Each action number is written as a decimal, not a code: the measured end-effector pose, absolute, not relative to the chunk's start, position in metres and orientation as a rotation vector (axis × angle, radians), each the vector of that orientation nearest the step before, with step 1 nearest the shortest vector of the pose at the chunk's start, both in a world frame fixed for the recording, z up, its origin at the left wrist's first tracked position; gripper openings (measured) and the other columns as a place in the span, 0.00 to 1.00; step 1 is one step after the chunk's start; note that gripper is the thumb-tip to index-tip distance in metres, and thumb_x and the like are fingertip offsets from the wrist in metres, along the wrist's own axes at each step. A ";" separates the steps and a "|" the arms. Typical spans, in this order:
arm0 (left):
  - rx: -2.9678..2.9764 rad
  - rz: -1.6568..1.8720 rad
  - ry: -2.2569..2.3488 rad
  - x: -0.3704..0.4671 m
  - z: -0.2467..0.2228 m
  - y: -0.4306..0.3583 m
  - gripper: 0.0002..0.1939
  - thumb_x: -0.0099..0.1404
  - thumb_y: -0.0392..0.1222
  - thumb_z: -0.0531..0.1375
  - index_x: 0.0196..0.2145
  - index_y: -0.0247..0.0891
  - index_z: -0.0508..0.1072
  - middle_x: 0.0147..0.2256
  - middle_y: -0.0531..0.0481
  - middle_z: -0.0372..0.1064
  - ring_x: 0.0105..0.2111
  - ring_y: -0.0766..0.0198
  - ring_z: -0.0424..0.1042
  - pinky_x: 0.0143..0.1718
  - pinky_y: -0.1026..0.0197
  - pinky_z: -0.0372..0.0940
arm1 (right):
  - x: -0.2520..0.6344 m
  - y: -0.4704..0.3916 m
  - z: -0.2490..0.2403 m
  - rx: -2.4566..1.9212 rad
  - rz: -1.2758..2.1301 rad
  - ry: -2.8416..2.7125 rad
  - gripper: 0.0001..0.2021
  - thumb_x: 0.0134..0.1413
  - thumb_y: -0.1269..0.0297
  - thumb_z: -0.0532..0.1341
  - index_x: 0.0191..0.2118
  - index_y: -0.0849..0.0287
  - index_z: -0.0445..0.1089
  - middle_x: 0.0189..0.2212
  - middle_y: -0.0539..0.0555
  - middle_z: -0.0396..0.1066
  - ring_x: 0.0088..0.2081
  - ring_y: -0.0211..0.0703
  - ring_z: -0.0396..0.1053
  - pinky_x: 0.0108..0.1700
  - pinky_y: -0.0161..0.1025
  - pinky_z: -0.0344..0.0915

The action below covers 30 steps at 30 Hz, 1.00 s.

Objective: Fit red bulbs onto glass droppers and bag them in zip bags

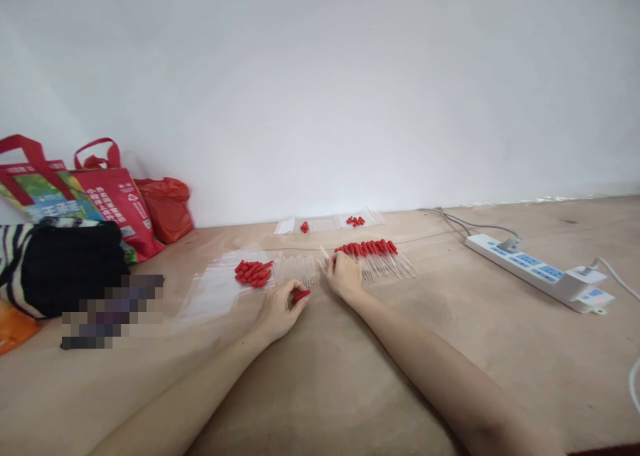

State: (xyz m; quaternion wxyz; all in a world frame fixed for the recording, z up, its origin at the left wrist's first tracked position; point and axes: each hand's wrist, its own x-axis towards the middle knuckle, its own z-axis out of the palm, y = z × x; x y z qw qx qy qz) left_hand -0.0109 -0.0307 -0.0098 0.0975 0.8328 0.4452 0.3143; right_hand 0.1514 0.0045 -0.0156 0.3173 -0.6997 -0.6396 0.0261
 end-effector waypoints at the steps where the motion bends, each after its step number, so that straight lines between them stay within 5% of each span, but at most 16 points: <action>1: 2.462 0.925 1.322 -0.011 -0.009 -0.031 0.02 0.55 0.38 0.56 0.29 0.37 0.66 0.28 0.51 0.68 0.28 0.64 0.66 0.31 0.62 0.60 | 0.160 -0.001 -0.018 -1.753 0.090 -1.735 0.11 0.56 0.65 0.46 0.35 0.63 0.63 0.33 0.58 0.69 0.35 0.43 0.65 0.38 0.39 0.52; 9: 2.489 0.853 1.255 -0.001 -0.009 -0.037 0.09 0.56 0.42 0.58 0.35 0.40 0.71 0.29 0.51 0.72 0.30 0.62 0.68 0.36 0.59 0.59 | 0.222 -0.066 -0.030 -1.181 0.175 -2.139 0.09 0.57 0.70 0.47 0.38 0.59 0.63 0.34 0.54 0.68 0.37 0.39 0.64 0.38 0.35 0.54; 30: 2.751 0.743 0.869 0.010 -0.011 -0.051 0.08 0.62 0.38 0.52 0.32 0.40 0.71 0.30 0.51 0.72 0.32 0.62 0.68 0.39 0.57 0.55 | 0.218 -0.073 -0.019 -1.199 0.167 -2.336 0.11 0.56 0.66 0.50 0.39 0.53 0.69 0.31 0.51 0.70 0.33 0.37 0.64 0.39 0.38 0.45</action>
